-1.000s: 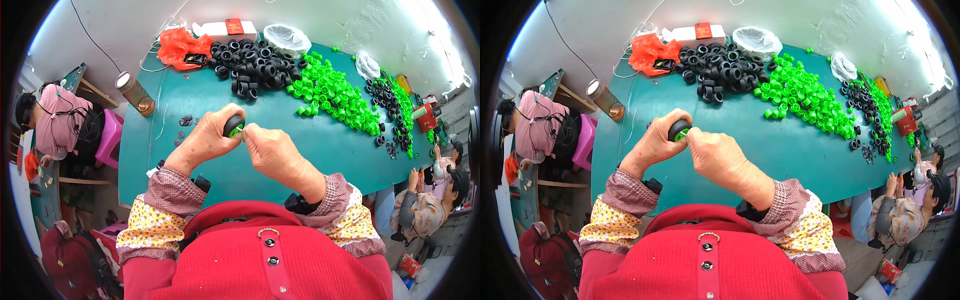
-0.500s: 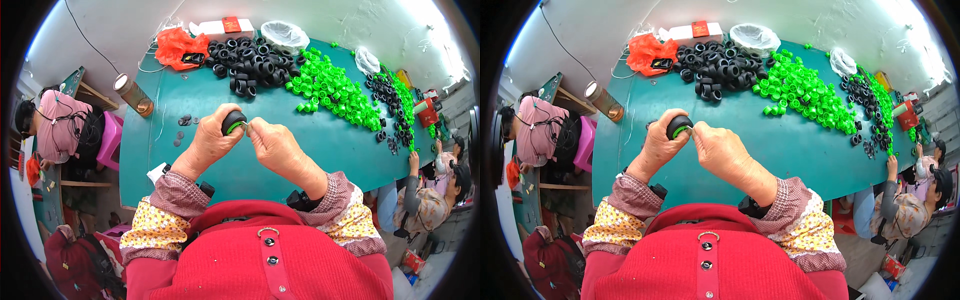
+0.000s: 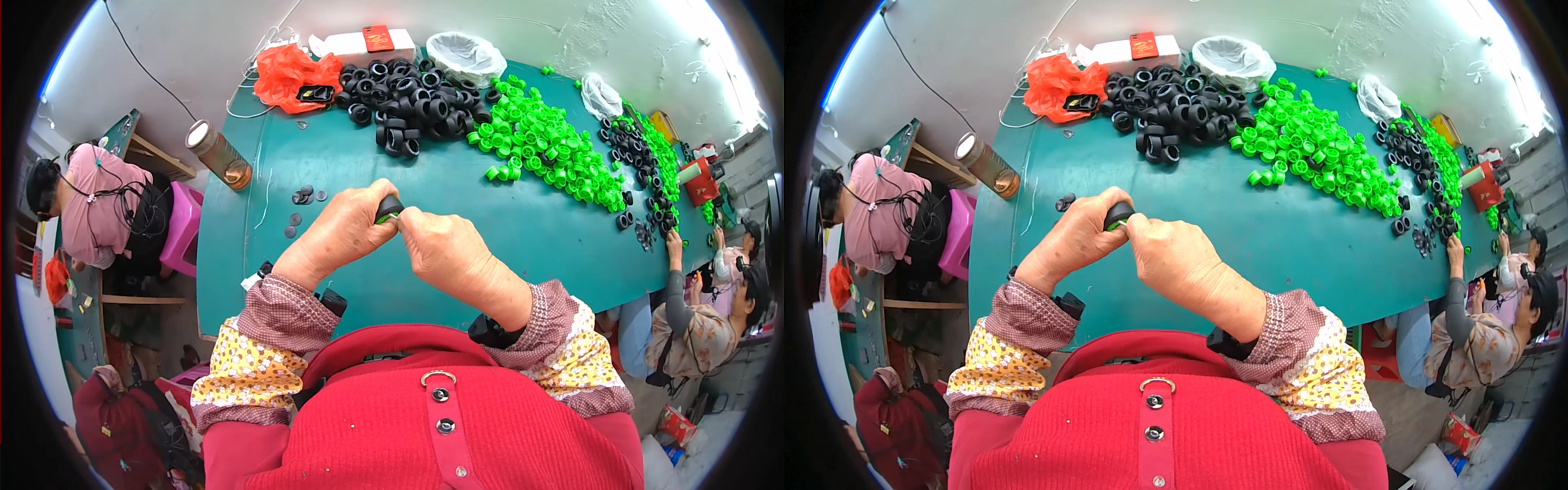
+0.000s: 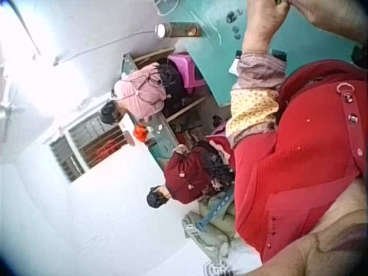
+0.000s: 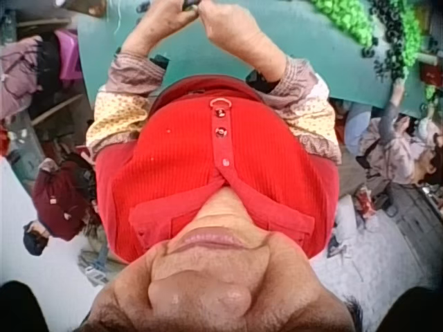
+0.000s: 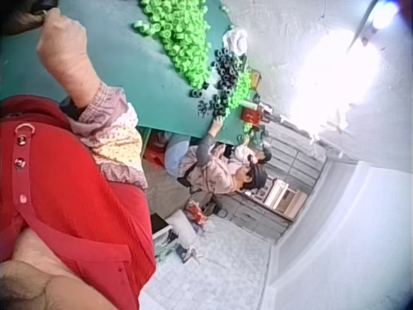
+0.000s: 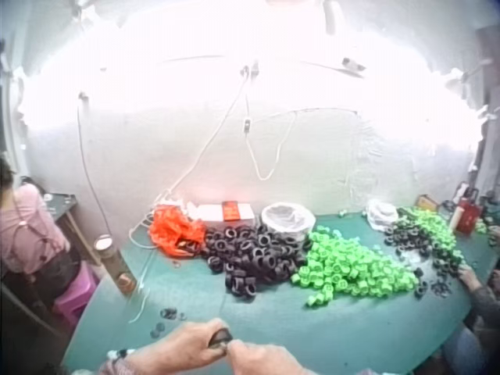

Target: Assembling toy car wheels by pressing black rubber tires onto green plastic rims.

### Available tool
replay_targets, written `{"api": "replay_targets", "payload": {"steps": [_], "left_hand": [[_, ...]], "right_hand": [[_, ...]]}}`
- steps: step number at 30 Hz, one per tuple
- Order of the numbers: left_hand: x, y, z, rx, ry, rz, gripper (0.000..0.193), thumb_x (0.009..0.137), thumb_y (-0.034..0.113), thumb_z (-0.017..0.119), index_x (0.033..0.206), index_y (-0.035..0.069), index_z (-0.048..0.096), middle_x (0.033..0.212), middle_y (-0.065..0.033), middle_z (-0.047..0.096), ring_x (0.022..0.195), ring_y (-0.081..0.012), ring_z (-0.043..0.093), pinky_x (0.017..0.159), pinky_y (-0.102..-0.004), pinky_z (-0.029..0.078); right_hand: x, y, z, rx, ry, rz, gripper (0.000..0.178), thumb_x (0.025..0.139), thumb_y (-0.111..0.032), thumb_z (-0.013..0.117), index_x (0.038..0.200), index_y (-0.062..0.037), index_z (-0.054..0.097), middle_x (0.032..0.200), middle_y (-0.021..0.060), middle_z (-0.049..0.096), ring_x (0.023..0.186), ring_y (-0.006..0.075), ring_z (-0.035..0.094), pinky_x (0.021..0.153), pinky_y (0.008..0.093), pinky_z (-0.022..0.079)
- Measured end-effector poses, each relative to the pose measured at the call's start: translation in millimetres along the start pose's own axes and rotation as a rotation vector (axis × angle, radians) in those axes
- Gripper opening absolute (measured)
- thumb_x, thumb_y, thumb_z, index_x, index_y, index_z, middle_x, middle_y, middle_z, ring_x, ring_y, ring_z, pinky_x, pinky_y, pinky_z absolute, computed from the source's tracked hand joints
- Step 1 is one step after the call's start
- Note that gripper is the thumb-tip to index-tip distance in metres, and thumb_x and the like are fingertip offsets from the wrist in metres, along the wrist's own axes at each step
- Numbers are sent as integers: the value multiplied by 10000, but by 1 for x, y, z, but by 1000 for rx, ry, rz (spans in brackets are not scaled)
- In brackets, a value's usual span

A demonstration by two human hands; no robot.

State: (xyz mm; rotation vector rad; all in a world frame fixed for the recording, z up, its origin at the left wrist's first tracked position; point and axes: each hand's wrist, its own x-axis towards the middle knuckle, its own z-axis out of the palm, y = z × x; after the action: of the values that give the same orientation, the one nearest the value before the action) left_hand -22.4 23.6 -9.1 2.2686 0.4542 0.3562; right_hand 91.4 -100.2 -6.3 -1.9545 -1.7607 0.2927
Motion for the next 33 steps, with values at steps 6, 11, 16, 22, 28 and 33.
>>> {"api": "replay_targets", "payload": {"steps": [6, 11, 16, 22, 28, 33], "left_hand": [[8, -10, -8, -159, -189, -27, 314, 700, 89, 607, 1000, 34, 535, 742, -43, 549, 679, -109, 521, 600, -243, 435], [1, -4, 13, -391, 162, 32, 381, 677, 13, 640, 1036, 30, 515, 808, -15, 519, 701, -76, 476, 632, -222, 432], [4, -3, 8, -283, 176, 56, 254, 696, 50, 636, 929, 30, 535, 736, -48, 536, 664, -88, 498, 603, -241, 441], [1, -11, 2, -202, 66, 57, 177, 696, 65, 617, 850, 25, 540, 668, -84, 545, 598, -142, 512, 564, -283, 439], [2, -10, 1, -39, -70, -37, 212, 683, 55, 625, 880, 33, 550, 676, -81, 532, 635, -136, 501, 605, -268, 430], [5, -1, 8, -77, 54, -39, 312, 693, 74, 654, 978, 39, 534, 737, -101, 569, 672, -156, 546, 632, -281, 449]], "right_hand": [[2, 10, -2, 370, -1, 28, 151, 852, -146, 459, 804, -8, 499, 702, 185, 579, 635, 362, 579, 558, 442, 440], [9, 16, -9, 527, 34, 43, 163, 863, -165, 462, 801, -20, 503, 697, 190, 570, 654, 387, 556, 566, 451, 424], [3, 11, -1, 367, 83, 0, 142, 864, -156, 452, 815, -25, 475, 673, 193, 564, 642, 398, 544, 552, 459, 419], [2, 1, 0, 204, 46, -20, 108, 851, -124, 435, 817, -21, 444, 618, 192, 553, 594, 399, 547, 527, 478, 431], [-2, -2, 4, 144, -7, -8, 101, 859, -122, 475, 812, -36, 454, 639, 183, 536, 599, 387, 537, 504, 445, 416], [6, 10, 3, 330, 74, -5, 118, 850, -117, 447, 797, -12, 462, 646, 195, 554, 613, 390, 552, 532, 454, 424]]}}
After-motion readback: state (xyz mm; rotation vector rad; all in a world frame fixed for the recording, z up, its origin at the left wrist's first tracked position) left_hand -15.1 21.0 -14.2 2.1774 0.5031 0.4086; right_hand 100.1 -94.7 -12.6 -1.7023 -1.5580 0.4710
